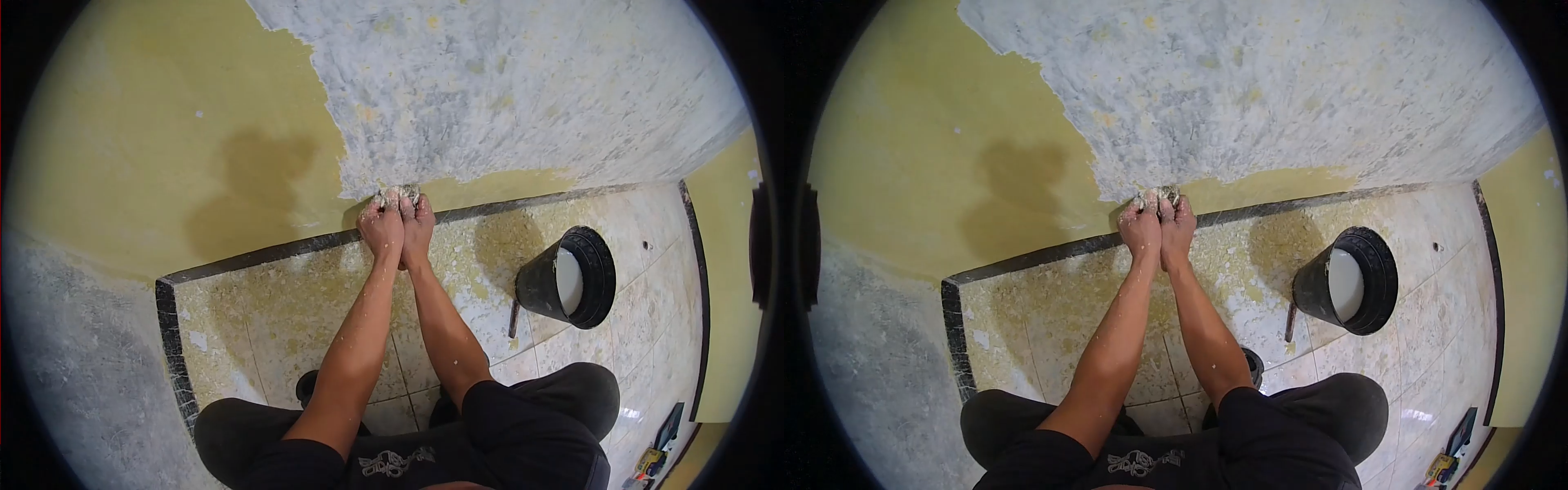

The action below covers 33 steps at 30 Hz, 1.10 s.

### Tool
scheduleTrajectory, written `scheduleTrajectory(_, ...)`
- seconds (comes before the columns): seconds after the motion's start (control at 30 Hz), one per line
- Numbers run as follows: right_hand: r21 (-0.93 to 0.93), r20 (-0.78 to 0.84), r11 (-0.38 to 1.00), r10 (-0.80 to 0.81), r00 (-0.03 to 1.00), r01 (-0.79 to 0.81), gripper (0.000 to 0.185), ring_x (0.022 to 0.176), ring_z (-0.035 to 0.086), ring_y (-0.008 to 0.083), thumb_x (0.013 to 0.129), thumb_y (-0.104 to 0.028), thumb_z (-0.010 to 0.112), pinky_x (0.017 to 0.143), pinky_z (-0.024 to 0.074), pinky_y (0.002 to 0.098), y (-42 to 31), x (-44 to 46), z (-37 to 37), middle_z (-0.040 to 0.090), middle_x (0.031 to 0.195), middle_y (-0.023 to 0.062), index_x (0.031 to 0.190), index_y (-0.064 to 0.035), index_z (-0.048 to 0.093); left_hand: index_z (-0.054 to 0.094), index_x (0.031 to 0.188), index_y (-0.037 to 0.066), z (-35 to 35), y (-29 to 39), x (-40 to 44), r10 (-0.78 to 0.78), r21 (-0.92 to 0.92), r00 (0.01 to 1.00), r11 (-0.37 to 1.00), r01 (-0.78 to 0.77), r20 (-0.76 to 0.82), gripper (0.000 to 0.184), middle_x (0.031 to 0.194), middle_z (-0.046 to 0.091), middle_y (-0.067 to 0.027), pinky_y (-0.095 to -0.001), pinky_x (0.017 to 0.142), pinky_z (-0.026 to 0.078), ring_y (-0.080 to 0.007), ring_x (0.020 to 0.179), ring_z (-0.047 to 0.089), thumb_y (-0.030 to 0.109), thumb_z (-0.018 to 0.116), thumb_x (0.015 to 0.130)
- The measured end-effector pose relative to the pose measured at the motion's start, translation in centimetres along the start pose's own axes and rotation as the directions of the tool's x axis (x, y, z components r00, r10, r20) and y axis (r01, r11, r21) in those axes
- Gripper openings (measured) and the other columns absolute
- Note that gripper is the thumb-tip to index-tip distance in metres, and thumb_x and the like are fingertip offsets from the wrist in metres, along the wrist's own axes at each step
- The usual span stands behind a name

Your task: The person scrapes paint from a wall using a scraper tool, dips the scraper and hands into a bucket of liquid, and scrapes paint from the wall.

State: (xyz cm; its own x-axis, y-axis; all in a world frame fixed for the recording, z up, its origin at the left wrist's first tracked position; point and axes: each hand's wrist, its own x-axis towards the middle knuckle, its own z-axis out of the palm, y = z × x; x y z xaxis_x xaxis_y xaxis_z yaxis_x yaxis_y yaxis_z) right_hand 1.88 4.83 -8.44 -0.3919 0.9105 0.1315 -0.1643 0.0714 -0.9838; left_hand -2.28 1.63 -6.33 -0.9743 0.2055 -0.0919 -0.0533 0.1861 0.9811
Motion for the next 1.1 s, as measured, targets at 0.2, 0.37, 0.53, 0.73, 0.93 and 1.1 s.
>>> scheduleTrajectory(0.2, 0.260, 0.099, 0.963, 0.048, 0.994, -0.073, 0.010, 0.076, 0.045, 0.0101, 0.091, -0.010, 0.056, 0.067, 0.0424, 0.0264, 2.3, 0.1, -0.2, 0.058, 0.082, 0.0048, 0.091, -0.0003, 0.052, 0.065, 0.087, -0.005, -0.6, 0.3, -0.4, -0.008, 0.018, 1.000, 1.000, 0.008, 0.026, 0.029, 0.077, 0.066, -0.0158, -0.0363, 0.066, 0.044, -0.0226, 0.068, 0.058, 0.023, 0.061, 0.087)
scheduleTrajectory(0.37, 0.260, 0.081, 0.962, 0.068, 0.994, -0.087, 0.010, 0.075, 0.047, 0.0095, 0.092, -0.009, 0.055, 0.067, 0.0426, 0.0261, 3.2, -0.6, 0.7, 0.058, 0.083, 0.0042, 0.092, -0.0001, 0.052, 0.064, 0.088, -0.005, -1.2, -0.2, -1.1, -0.053, -0.139, 0.998, 0.989, 0.056, 0.027, 0.030, 0.080, 0.066, -0.0169, -0.0374, 0.068, 0.044, -0.0238, 0.072, 0.059, 0.025, 0.059, 0.088)
scheduleTrajectory(0.53, 0.214, 0.038, 0.970, 0.113, 0.993, -0.119, 0.010, 0.075, 0.048, 0.0101, 0.091, -0.009, 0.056, 0.068, 0.0429, 0.0268, 2.1, -0.8, 1.7, 0.059, 0.083, 0.0046, 0.091, 0.0006, 0.053, 0.064, 0.092, -0.007, -1.5, -1.0, 0.3, -0.019, 0.007, 0.999, 1.000, 0.019, 0.030, 0.032, 0.088, 0.066, -0.0196, -0.0364, 0.074, 0.045, -0.0272, 0.080, 0.060, 0.023, 0.057, 0.089)
scheduleTrajectory(0.73, 0.164, -0.009, 0.983, 0.090, 0.996, -0.087, 0.010, 0.075, 0.048, 0.0116, 0.090, -0.009, 0.056, 0.068, 0.0428, 0.0276, 1.2, -0.4, 1.9, 0.059, 0.082, 0.0049, 0.093, 0.0008, 0.055, 0.064, 0.093, -0.007, -1.2, -0.6, 0.6, -0.041, 0.114, 0.999, 0.993, 0.042, -0.013, 0.031, 0.090, 0.066, -0.0225, -0.0376, 0.074, 0.046, -0.0288, 0.080, 0.061, 0.022, 0.057, 0.088)
scheduleTrajectory(0.93, 0.062, -0.060, 0.995, 0.082, 0.995, -0.078, 0.012, 0.074, 0.046, 0.0121, 0.089, -0.012, 0.058, 0.068, 0.0423, 0.0281, -1.4, 0.1, 2.2, 0.058, 0.080, 0.0047, 0.089, 0.0001, 0.055, 0.065, 0.087, -0.004, -1.8, 2.4, 0.1, -0.004, 0.065, 1.000, 0.998, 0.002, 0.022, 0.030, 0.081, 0.065, -0.0226, -0.0402, 0.070, 0.045, -0.0329, 0.074, 0.060, 0.025, 0.057, 0.087)
scheduleTrajectory(1.1, 0.119, -0.039, 0.993, 0.019, 0.999, -0.014, 0.016, 0.071, 0.043, 0.0131, 0.087, -0.014, 0.059, 0.065, 0.0409, 0.0300, -1.9, 0.7, 1.9, 0.054, 0.074, 0.0064, 0.084, 0.0004, 0.053, 0.064, 0.084, -0.005, -1.3, 3.0, 0.1, 0.124, 0.163, 0.992, 0.979, -0.120, -0.020, 0.032, 0.078, 0.064, -0.0236, -0.0411, 0.069, 0.045, -0.0377, 0.072, 0.059, 0.026, 0.057, 0.086)
